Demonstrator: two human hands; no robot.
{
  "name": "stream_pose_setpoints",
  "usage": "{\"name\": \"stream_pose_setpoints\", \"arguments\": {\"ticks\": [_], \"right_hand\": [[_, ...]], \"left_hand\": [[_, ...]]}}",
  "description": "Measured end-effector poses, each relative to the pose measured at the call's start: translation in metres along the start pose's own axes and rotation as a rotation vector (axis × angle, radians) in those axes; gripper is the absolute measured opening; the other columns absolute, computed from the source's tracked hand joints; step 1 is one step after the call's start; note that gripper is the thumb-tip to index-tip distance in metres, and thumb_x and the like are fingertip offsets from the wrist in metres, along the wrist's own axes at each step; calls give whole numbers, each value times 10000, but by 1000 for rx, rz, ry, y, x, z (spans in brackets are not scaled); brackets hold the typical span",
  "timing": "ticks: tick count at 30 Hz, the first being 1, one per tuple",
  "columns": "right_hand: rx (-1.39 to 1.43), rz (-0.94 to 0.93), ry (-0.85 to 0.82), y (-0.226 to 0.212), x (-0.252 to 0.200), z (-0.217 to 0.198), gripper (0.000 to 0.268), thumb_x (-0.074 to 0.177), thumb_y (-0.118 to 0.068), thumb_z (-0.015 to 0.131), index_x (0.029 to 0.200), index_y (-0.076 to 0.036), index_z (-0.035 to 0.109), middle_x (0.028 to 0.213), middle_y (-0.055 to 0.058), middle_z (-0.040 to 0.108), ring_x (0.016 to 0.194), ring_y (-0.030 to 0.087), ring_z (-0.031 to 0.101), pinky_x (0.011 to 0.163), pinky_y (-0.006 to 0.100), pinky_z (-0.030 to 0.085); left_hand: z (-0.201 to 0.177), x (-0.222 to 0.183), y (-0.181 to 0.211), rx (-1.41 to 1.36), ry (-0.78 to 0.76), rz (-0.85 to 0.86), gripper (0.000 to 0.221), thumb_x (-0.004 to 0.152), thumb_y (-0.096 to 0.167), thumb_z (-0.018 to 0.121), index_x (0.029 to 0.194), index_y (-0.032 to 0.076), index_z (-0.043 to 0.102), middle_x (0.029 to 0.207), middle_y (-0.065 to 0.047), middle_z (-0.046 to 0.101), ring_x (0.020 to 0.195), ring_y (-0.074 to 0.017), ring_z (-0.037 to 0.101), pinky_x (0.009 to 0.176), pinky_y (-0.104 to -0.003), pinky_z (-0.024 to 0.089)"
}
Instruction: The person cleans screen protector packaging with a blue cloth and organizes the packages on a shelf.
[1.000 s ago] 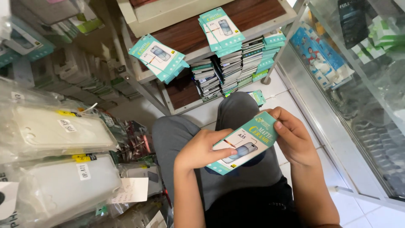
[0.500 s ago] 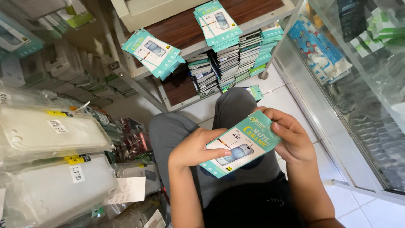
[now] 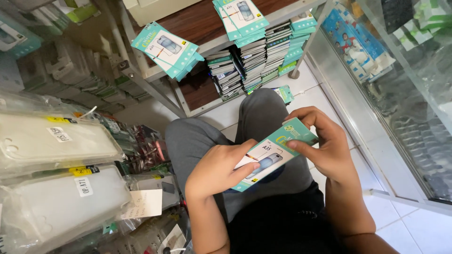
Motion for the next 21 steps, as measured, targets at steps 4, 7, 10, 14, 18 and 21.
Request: {"name": "stream_pose_setpoints", "arguments": {"ticks": [4,7,10,14,18,21], "right_hand": [[-7,11,6,14,-4,5,182,923,11,681,935,-37,505,1236,145,618,1110,178,603,962,302,492],[-389,-211,220,-7,-6,-5,84,1034,-30,544,972,-10,490,1218,157,638,1054,205,640,922,308,519],[-454,-332,191,-11,-8,-6,116,1070,-58,507,965,-10,510,1153,163,654,995,229,653,854,301,520],[-438,-280,155,4,-8,-14,123,1054,-49,551,951,18,566,1045,150,689,868,210,659,795,292,521],[-247,-170,112,21,-9,-26,162,963,-72,671,876,64,655,865,139,702,721,179,632,670,261,475],[1,-120,83,45,-16,-37,206,949,-94,705,881,98,673,845,140,692,667,143,606,646,249,451]], "left_hand": [[1,0,3,6,51,-4,320,933,276,687,1167,66,622,819,-144,720,713,-357,698,618,-445,533],[-1,-2,10,43,59,60,356,930,272,688,1186,40,603,821,-164,703,730,-373,688,624,-457,529],[2,-6,9,26,22,26,328,936,275,691,1146,38,606,827,-161,714,727,-368,693,620,-454,531],[0,-5,8,17,32,42,319,941,286,688,1131,41,614,808,-156,715,721,-359,699,621,-443,536],[2,-5,4,13,0,49,329,933,304,689,1121,43,620,798,-152,715,711,-350,704,615,-433,539],[4,-6,4,-33,-25,87,333,956,308,682,1140,39,617,801,-156,709,732,-350,707,629,-428,543]]}}
Point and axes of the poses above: each hand's wrist, its own x-axis towards the middle knuckle, its own z-axis out of the palm, y = z × x, the point moved 9 cm from there along x, towards the middle knuckle
